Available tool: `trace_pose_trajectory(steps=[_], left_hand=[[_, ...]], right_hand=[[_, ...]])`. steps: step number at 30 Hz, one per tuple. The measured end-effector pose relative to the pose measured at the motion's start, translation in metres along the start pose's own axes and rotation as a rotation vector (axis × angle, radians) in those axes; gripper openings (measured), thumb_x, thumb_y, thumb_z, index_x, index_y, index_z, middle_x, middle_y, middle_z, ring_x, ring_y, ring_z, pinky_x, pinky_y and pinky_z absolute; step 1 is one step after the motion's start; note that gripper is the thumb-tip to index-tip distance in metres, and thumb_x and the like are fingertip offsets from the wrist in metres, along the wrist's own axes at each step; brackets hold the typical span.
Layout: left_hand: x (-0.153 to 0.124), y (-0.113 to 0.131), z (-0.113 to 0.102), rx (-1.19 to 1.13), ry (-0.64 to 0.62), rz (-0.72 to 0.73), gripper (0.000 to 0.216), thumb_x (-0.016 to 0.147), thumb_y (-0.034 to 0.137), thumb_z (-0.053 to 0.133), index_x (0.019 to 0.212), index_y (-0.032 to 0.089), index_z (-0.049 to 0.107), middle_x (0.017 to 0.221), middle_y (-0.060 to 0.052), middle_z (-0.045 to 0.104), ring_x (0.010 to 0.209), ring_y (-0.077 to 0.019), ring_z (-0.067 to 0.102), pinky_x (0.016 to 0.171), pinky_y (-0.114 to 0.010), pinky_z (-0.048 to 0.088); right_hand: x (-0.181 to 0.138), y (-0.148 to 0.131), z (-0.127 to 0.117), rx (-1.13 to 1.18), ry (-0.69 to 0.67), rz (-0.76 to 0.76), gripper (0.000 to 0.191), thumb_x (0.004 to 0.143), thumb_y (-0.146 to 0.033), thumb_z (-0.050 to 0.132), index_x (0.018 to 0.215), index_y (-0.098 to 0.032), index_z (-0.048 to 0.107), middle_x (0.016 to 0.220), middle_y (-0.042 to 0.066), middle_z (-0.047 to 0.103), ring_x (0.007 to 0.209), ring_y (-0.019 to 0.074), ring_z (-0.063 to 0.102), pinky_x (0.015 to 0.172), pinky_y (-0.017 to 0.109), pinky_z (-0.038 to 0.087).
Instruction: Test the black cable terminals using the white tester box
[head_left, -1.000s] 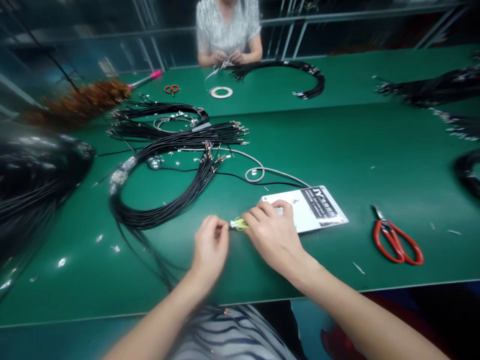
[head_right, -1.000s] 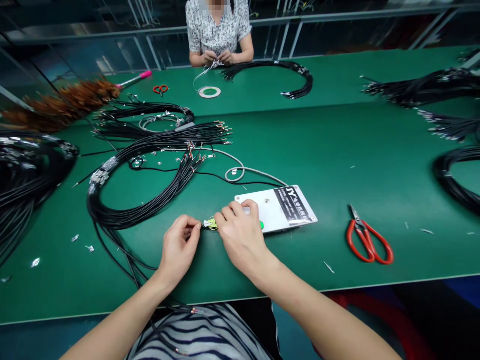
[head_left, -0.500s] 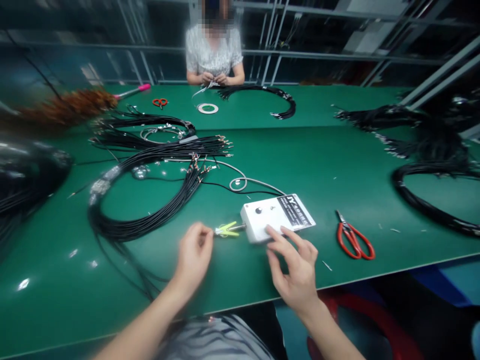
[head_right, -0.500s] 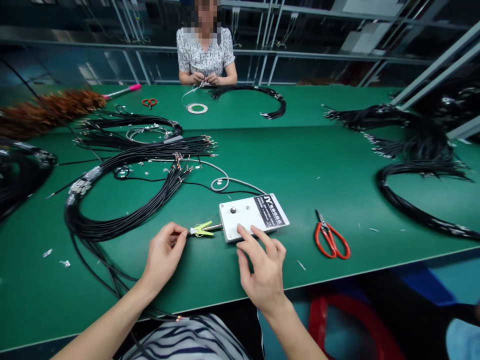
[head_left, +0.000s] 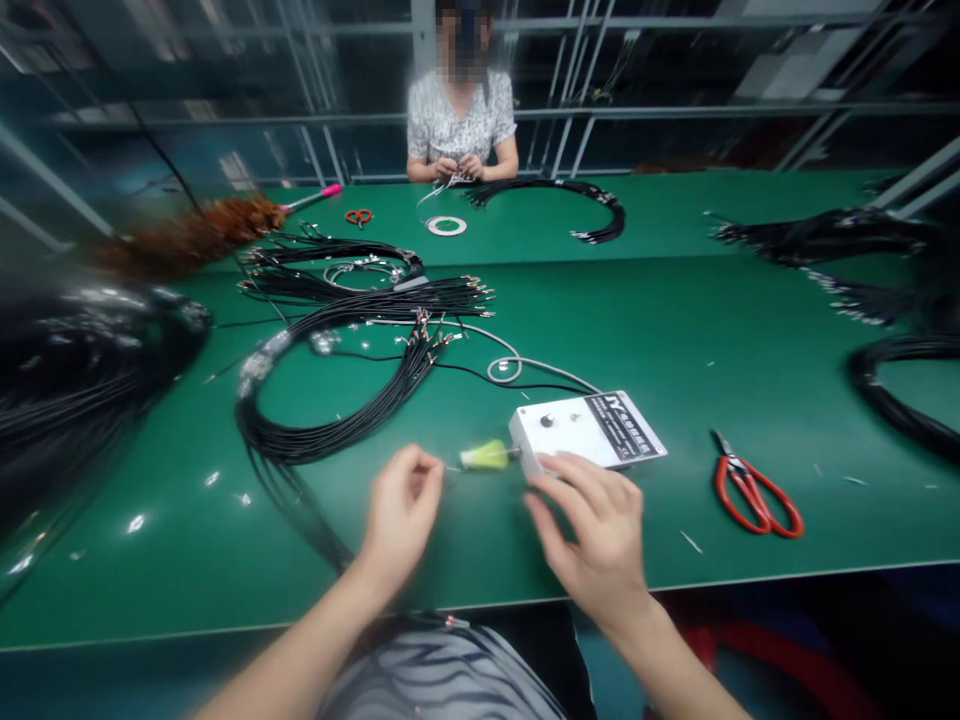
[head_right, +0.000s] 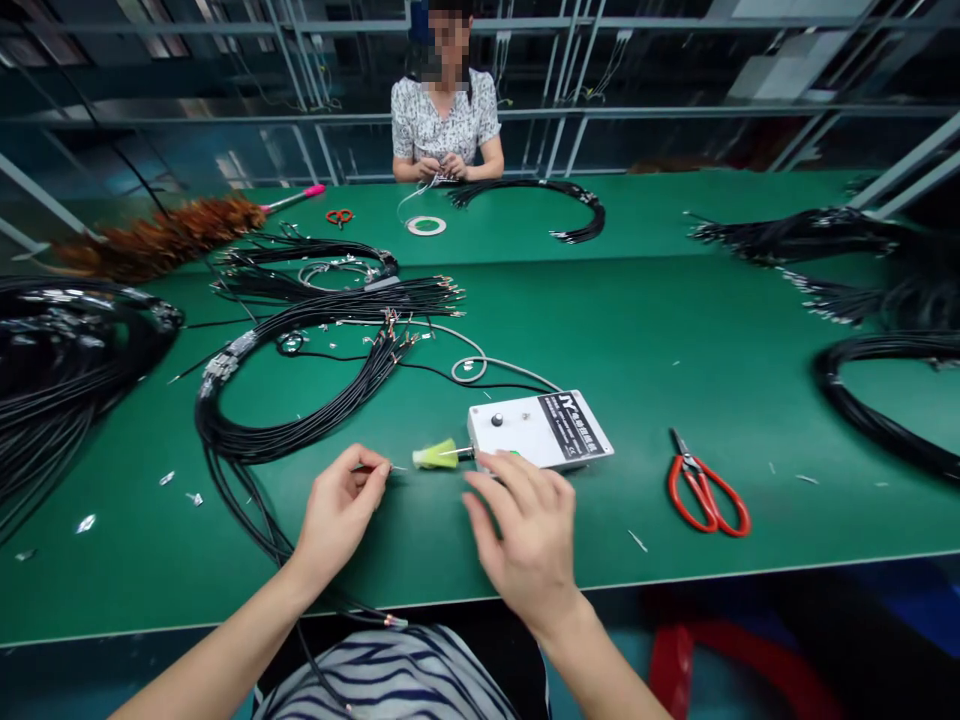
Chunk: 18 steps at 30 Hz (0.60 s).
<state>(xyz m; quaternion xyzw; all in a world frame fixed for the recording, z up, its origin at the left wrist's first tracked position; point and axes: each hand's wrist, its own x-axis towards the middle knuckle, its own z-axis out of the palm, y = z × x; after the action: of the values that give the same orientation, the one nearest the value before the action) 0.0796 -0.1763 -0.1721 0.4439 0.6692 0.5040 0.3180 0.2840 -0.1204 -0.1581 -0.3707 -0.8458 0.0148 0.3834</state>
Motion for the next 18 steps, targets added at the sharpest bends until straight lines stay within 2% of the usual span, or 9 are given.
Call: trace_pose_trajectory(steps=[2,4,7,9,13,16,18], left_hand=[[-0.006,0.007,0.000,-0.025,-0.042,0.031,0.014,0.092,0.025,0.054,0.079,0.019,0.056,0.075,0.000,0.058,0.070,-0.0139,0.057,0.062,-0.022,0.044],[-0.010,0.010,-0.002,0.006,-0.111,0.086,0.014,0.093,0.024,0.053,0.081,0.018,0.058,0.079,-0.001,0.058,0.073,-0.0145,0.057,0.065,-0.024,0.045],[-0.011,0.008,-0.009,0.039,-0.252,0.131,0.016,0.095,0.024,0.052,0.082,0.018,0.060,0.081,-0.002,0.060,0.074,-0.0149,0.056,0.067,-0.025,0.045],[-0.009,0.003,-0.013,0.013,-0.292,0.114,0.016,0.095,0.024,0.052,0.082,0.018,0.060,0.081,-0.002,0.059,0.074,-0.0147,0.055,0.067,-0.025,0.044],[-0.001,-0.003,-0.014,-0.054,-0.209,0.019,0.014,0.094,0.025,0.054,0.083,0.018,0.059,0.080,-0.001,0.059,0.074,-0.0143,0.056,0.067,-0.024,0.044],[0.004,-0.004,-0.012,-0.082,-0.175,-0.015,0.014,0.093,0.026,0.055,0.082,0.018,0.058,0.079,-0.001,0.058,0.073,-0.0139,0.056,0.066,-0.024,0.044],[0.006,-0.003,-0.010,-0.088,-0.163,-0.024,0.014,0.093,0.026,0.055,0.081,0.018,0.057,0.078,0.000,0.057,0.072,-0.0137,0.056,0.065,-0.024,0.044]], right_hand=[[0.012,-0.016,0.009,0.065,-0.119,-0.061,0.019,0.092,-0.028,0.065,0.110,-0.022,0.066,0.114,0.007,0.072,0.111,0.0245,0.062,0.093,0.039,0.036],[0.023,-0.025,0.018,0.106,-0.195,-0.147,0.012,0.095,-0.027,0.060,0.102,-0.021,0.067,0.102,0.005,0.074,0.103,0.0214,0.063,0.089,0.037,0.035],[0.034,-0.022,0.023,0.156,-0.263,-0.307,0.021,0.100,-0.021,0.051,0.086,-0.021,0.066,0.086,-0.001,0.073,0.091,0.0163,0.064,0.085,0.035,0.032],[0.039,-0.012,0.021,0.159,-0.294,-0.370,0.024,0.101,-0.021,0.048,0.084,-0.021,0.065,0.086,-0.002,0.073,0.092,0.0158,0.064,0.084,0.035,0.032],[0.048,0.010,0.018,0.018,-0.309,-0.304,0.009,0.096,-0.024,0.059,0.098,-0.020,0.067,0.107,0.002,0.075,0.106,0.0206,0.063,0.088,0.038,0.032],[0.052,0.019,0.020,-0.074,-0.408,-0.317,0.020,0.088,-0.028,0.071,0.105,-0.018,0.066,0.115,0.004,0.073,0.110,0.0237,0.062,0.092,0.040,0.032],[0.053,0.020,0.023,-0.108,-0.459,-0.331,0.019,0.087,-0.025,0.072,0.104,-0.019,0.066,0.115,0.004,0.073,0.109,0.0234,0.063,0.092,0.041,0.032]])
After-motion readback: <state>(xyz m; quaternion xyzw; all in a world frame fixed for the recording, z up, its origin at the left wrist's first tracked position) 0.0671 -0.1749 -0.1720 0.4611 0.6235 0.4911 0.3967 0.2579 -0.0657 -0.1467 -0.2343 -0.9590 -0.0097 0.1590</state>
